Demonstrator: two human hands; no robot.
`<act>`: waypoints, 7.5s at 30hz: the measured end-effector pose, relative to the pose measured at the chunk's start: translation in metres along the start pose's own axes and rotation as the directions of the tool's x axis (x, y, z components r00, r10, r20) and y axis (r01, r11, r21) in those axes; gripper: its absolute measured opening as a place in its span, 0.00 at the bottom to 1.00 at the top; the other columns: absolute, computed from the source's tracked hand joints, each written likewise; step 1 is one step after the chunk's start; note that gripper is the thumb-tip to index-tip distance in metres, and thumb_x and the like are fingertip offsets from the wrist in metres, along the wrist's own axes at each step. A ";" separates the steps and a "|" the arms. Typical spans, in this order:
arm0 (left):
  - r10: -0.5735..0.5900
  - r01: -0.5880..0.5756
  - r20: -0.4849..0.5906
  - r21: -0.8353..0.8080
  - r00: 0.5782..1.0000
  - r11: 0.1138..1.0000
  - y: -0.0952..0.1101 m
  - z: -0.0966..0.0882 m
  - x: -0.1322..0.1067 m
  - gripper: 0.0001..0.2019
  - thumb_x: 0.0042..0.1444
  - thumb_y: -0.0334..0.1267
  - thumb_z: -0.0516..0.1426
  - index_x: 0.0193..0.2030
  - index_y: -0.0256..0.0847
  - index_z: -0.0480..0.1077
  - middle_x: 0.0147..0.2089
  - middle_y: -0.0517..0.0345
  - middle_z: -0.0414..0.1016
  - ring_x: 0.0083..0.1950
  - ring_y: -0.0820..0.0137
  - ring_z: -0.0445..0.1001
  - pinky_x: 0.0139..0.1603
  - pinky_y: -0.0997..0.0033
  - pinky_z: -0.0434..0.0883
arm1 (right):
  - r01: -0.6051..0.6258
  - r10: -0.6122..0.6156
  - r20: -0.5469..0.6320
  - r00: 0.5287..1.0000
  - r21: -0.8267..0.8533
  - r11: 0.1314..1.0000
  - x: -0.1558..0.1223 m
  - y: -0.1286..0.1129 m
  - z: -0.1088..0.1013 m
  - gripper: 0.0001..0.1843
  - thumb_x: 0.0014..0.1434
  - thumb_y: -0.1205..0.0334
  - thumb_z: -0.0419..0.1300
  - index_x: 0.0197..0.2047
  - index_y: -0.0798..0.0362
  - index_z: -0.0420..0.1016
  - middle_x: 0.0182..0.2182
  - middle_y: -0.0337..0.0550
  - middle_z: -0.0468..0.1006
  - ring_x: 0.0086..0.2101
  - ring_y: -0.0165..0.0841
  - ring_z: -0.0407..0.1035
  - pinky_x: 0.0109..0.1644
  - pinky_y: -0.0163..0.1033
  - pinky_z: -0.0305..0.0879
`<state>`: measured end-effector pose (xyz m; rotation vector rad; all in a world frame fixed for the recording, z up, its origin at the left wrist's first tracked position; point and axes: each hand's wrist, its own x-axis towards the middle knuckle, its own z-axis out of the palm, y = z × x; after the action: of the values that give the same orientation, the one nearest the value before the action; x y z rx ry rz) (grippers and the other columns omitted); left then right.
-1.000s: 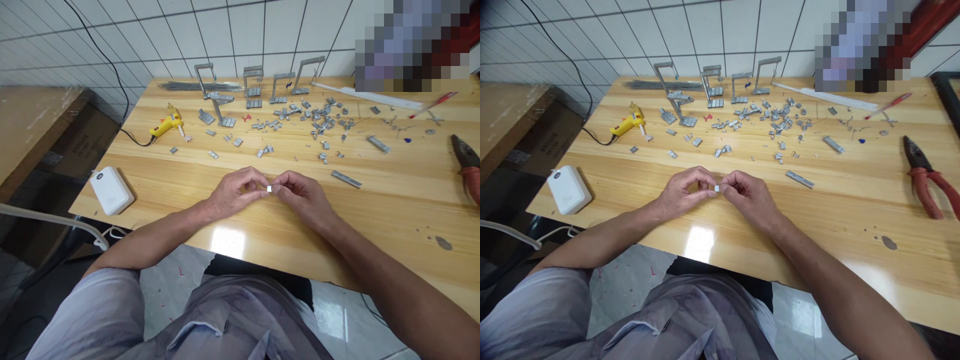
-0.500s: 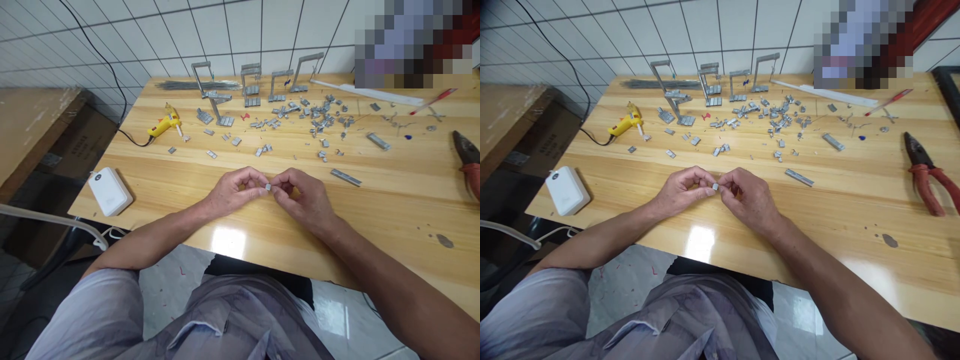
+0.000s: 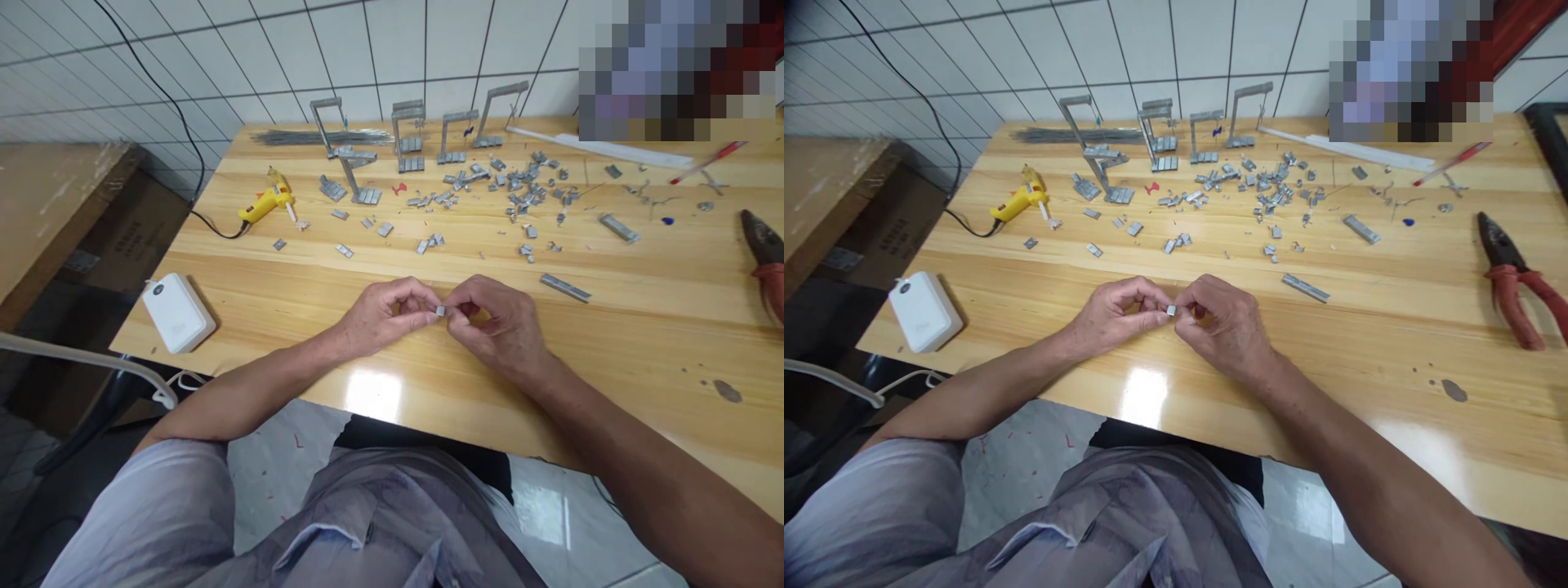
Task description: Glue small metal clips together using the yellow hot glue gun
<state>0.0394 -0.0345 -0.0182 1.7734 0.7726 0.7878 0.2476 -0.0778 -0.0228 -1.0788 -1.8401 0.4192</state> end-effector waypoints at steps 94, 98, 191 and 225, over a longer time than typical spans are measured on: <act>-0.013 0.013 0.006 -0.018 1.000 1.000 0.002 0.002 0.000 0.05 0.59 0.37 0.68 0.38 0.38 0.81 0.33 0.60 0.81 0.30 0.77 0.71 0.34 0.76 0.69 | -0.493 0.439 0.225 0.870 0.413 0.766 0.001 -0.009 0.001 0.04 0.58 0.64 0.61 0.31 0.51 0.72 0.24 0.33 0.69 0.26 0.27 0.60 0.30 0.36 0.57; 0.132 -0.131 -0.011 0.042 0.991 0.991 -0.004 -0.001 0.001 0.06 0.63 0.33 0.66 0.46 0.39 0.81 0.39 0.57 0.85 0.35 0.75 0.78 0.38 0.76 0.73 | -0.437 0.409 0.155 0.899 0.324 0.839 -0.003 -0.007 -0.002 0.06 0.62 0.65 0.58 0.32 0.50 0.70 0.25 0.32 0.68 0.27 0.28 0.61 0.33 0.37 0.58; 0.495 -0.401 -0.114 0.445 0.861 0.801 0.003 0.003 -0.002 0.05 0.60 0.27 0.62 0.38 0.41 0.74 0.32 0.59 0.83 0.32 0.73 0.79 0.36 0.73 0.75 | -0.563 0.501 0.296 0.813 0.617 0.550 -0.003 -0.006 0.011 0.16 0.58 0.48 0.74 0.39 0.49 0.78 0.31 0.37 0.82 0.31 0.29 0.74 0.38 0.37 0.73; 0.379 -0.289 -0.124 0.450 0.917 0.845 -0.002 0.001 -0.005 0.05 0.59 0.28 0.60 0.39 0.40 0.70 0.30 0.63 0.74 0.27 0.77 0.67 0.30 0.76 0.67 | -0.474 0.463 0.158 0.872 0.502 0.723 -0.008 -0.005 0.011 0.07 0.61 0.59 0.72 0.40 0.48 0.80 0.32 0.36 0.82 0.32 0.28 0.75 0.38 0.35 0.72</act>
<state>0.0373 -0.0386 -0.0210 2.2872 0.8253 1.1192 0.2372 -0.0852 -0.0295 -1.1313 -1.3129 1.1732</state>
